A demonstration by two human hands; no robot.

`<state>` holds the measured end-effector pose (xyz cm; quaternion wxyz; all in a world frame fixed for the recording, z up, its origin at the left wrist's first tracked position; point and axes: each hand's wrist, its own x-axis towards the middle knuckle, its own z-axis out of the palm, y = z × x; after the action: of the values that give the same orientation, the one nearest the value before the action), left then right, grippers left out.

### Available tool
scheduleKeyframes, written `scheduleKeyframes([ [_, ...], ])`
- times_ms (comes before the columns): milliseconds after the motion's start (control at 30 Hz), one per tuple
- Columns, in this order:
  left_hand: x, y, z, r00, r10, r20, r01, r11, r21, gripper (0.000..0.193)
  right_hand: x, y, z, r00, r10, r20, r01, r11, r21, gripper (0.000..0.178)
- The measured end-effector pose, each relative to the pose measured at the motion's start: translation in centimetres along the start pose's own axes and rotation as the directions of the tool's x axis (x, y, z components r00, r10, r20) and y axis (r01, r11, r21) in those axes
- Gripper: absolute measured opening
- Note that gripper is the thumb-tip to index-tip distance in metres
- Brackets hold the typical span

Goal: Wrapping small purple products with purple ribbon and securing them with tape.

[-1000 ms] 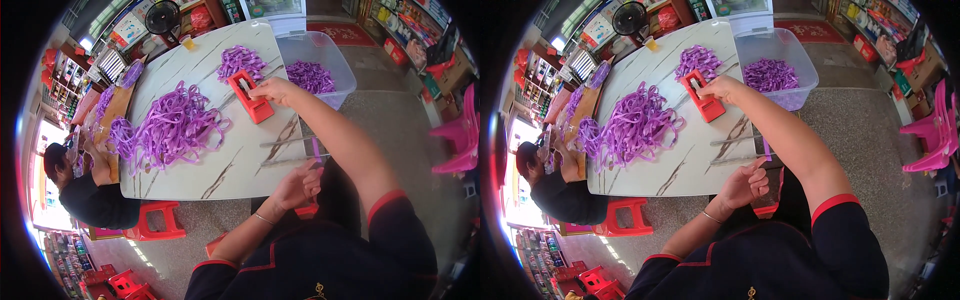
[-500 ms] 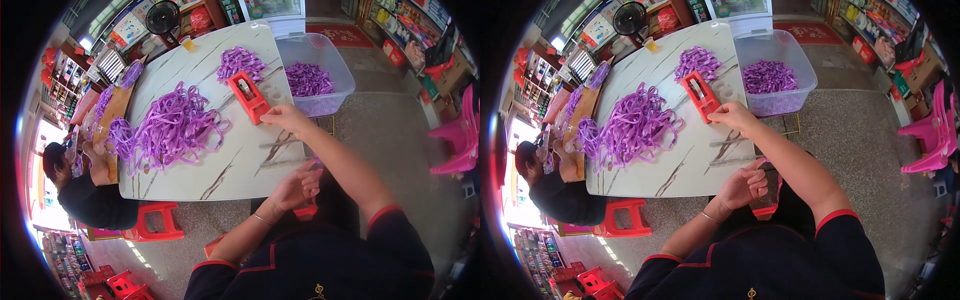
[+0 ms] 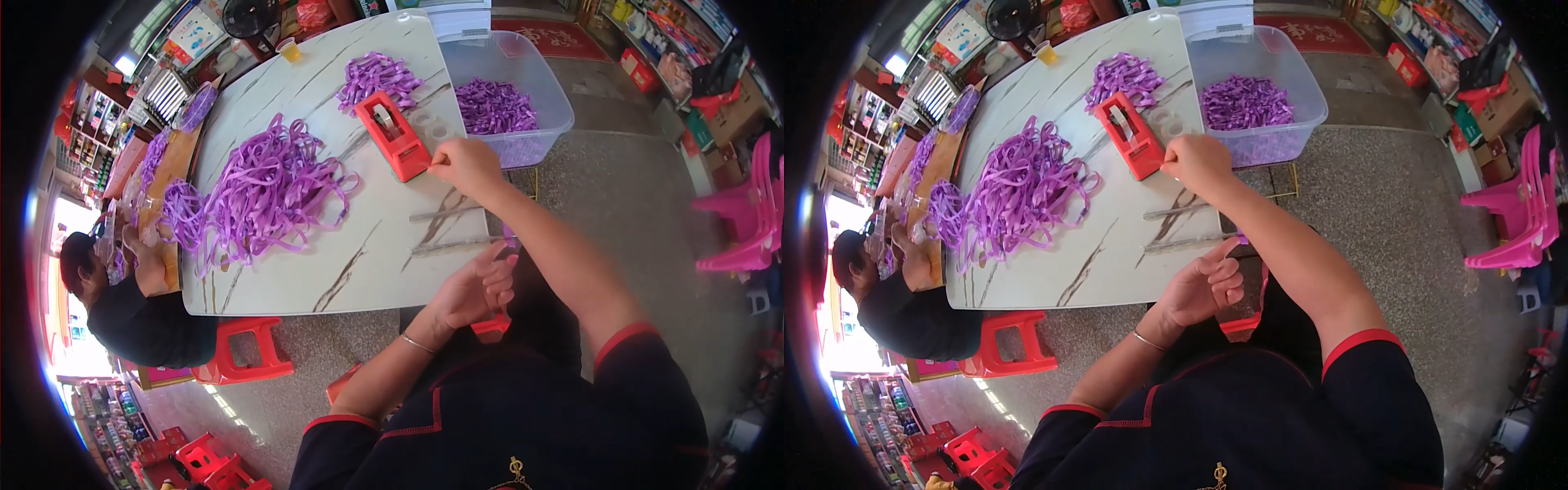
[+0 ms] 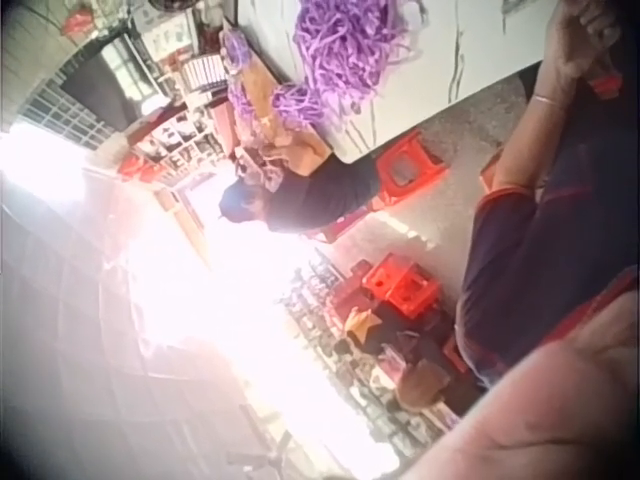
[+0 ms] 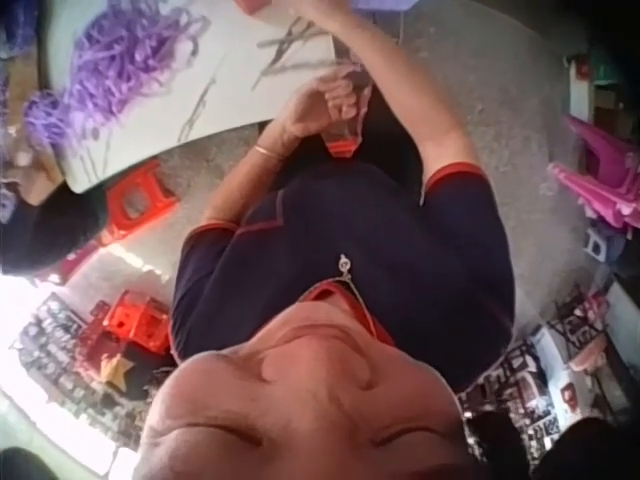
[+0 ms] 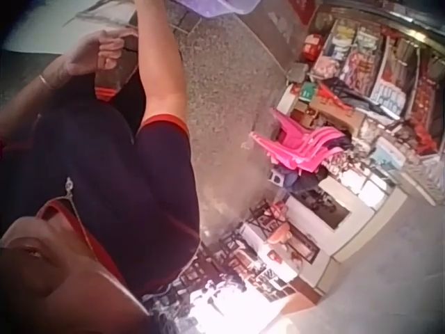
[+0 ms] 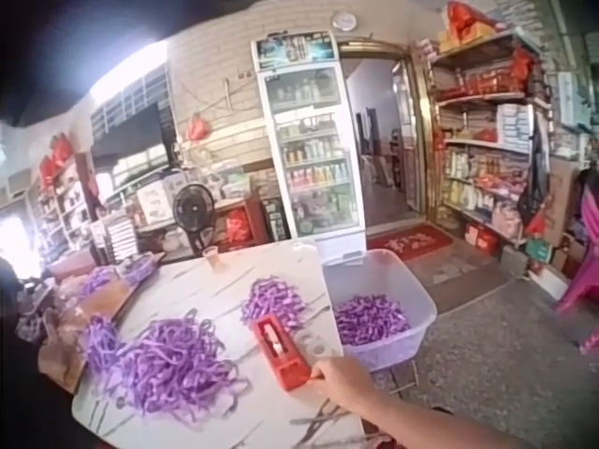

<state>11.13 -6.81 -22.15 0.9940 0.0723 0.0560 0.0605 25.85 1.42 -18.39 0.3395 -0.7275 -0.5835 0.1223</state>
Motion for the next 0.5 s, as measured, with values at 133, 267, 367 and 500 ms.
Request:
scheduleKeyframes([
  [133,-0.3,-0.4,-0.1,1.0,-0.018,0.01,0.018,0.999,0.026,0.045,-0.6,1.5,-3.9,0.99,-0.078,0.116,0.023,0.91,0.413,0.018],
  [267,-0.6,0.0,-0.5,1.0,-0.006,0.031,0.006,1.0,0.027,0.043,-2.0,0.9,-8.2,0.774,-0.241,0.586,-0.096,0.87,0.484,0.02],
  [367,-0.3,-0.1,-0.2,1.0,-0.012,0.018,0.011,0.999,0.04,0.044,-3.4,3.2,-8.8,0.619,-0.181,0.764,-0.158,0.924,0.347,0.022],
  [500,-0.3,-0.2,-0.5,0.999,-0.005,0.035,0.004,0.999,0.039,0.045,-4.0,4.9,-8.8,0.664,-0.122,0.738,-0.104,0.962,0.253,0.023],
])
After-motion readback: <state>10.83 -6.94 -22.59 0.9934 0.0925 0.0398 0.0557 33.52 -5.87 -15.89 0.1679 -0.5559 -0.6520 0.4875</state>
